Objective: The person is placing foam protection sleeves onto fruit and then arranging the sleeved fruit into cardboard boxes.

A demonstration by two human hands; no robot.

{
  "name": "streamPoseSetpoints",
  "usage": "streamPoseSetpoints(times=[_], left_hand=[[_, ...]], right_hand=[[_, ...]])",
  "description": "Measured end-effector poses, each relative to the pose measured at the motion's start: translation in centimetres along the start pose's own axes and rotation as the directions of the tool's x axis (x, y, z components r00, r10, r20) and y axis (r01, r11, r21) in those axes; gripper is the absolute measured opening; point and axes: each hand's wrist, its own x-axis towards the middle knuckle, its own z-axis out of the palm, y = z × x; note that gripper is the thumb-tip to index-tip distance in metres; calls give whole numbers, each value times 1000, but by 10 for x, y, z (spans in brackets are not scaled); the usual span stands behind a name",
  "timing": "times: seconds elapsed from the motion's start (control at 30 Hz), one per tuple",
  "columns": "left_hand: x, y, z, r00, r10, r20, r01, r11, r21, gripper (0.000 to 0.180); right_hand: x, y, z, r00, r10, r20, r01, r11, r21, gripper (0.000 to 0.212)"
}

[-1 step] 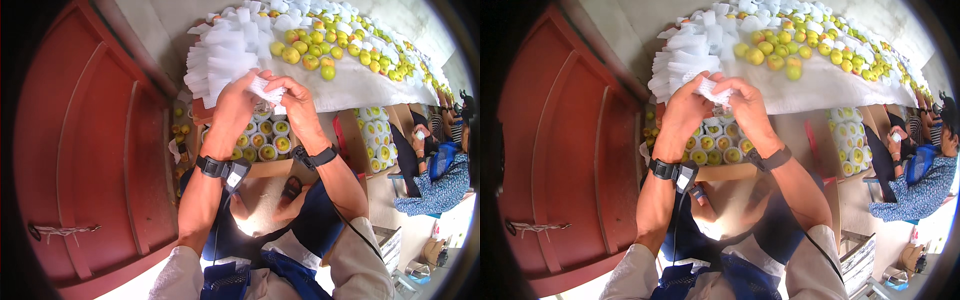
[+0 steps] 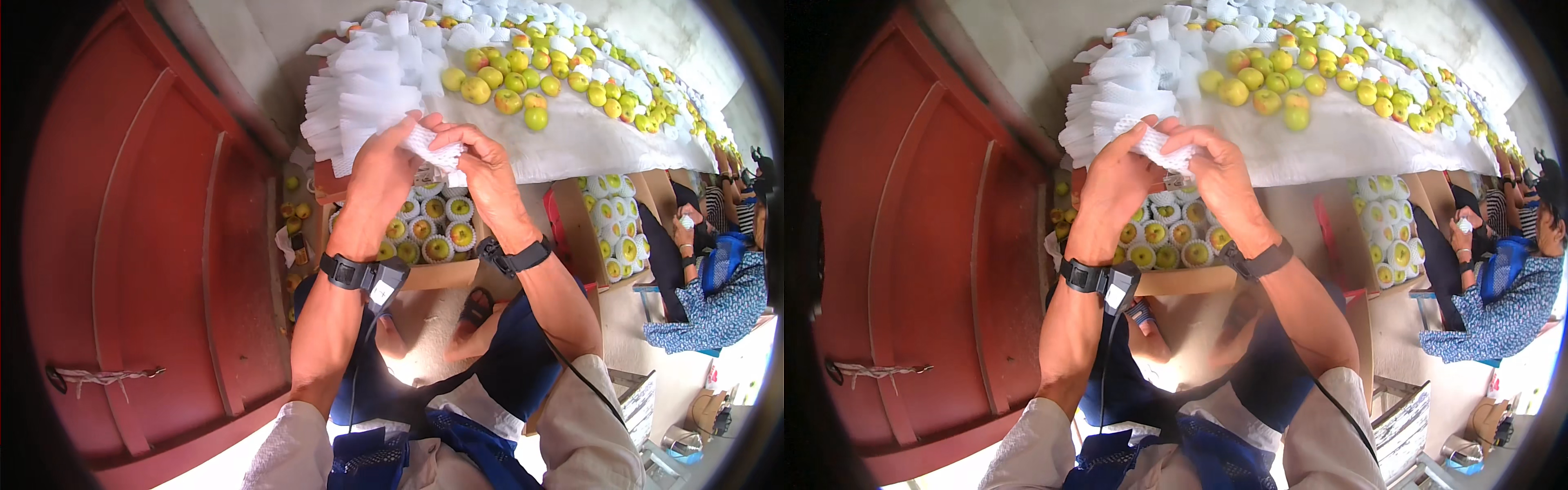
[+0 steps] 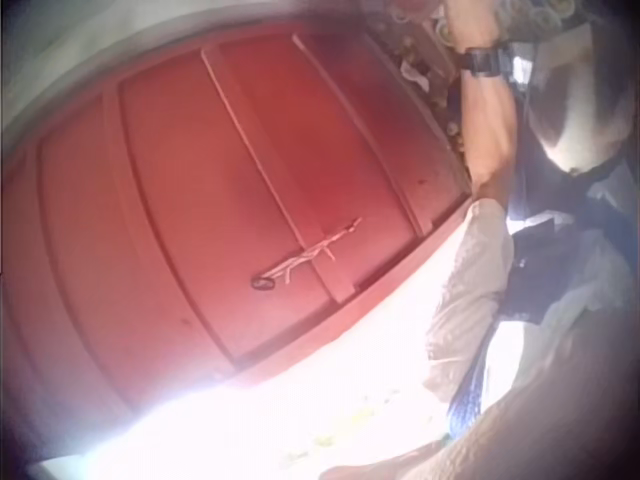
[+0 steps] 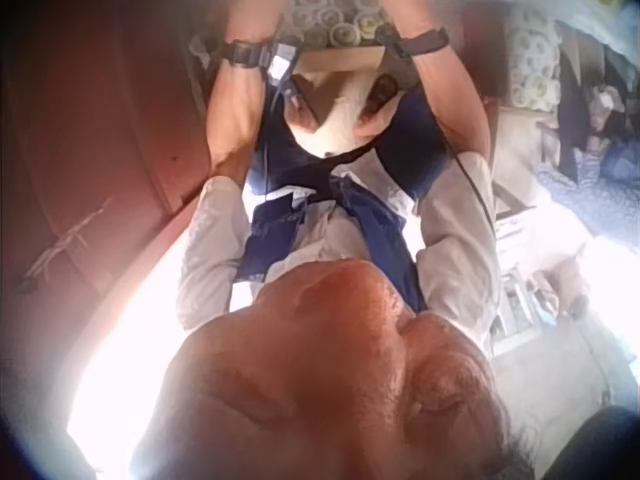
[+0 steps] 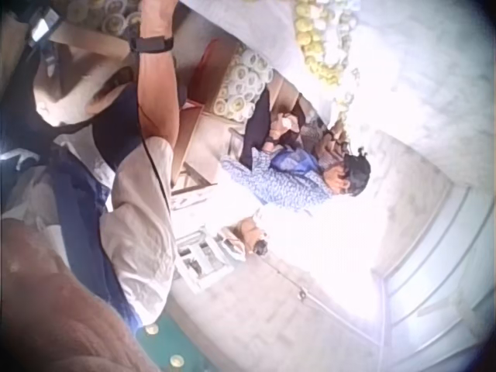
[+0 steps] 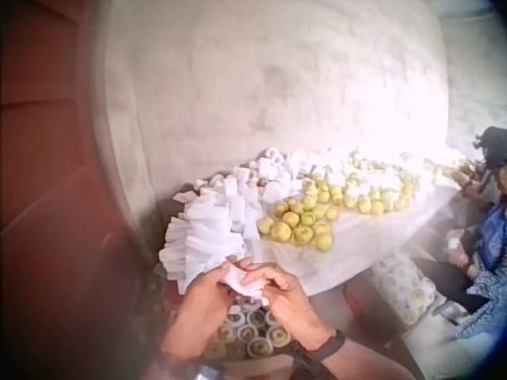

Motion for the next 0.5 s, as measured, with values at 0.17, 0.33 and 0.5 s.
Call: streamPoseSetpoints(times=[0.17,0.33,0.5], left_hand=[[-5,13,0,998,54,28,-54,998,-21,47],[-14,17,13,994,-17,110,-4,983,183,48],[-11,13,11,993,9,119,-35,974,223,47]], right_hand=[[5,-22,-7,975,221,-33,-205,943,263,25],[-6,-22,3,949,277,149,-264,959,-98,44],[-6,-23,8,933,300,200,-304,953,-9,38]])
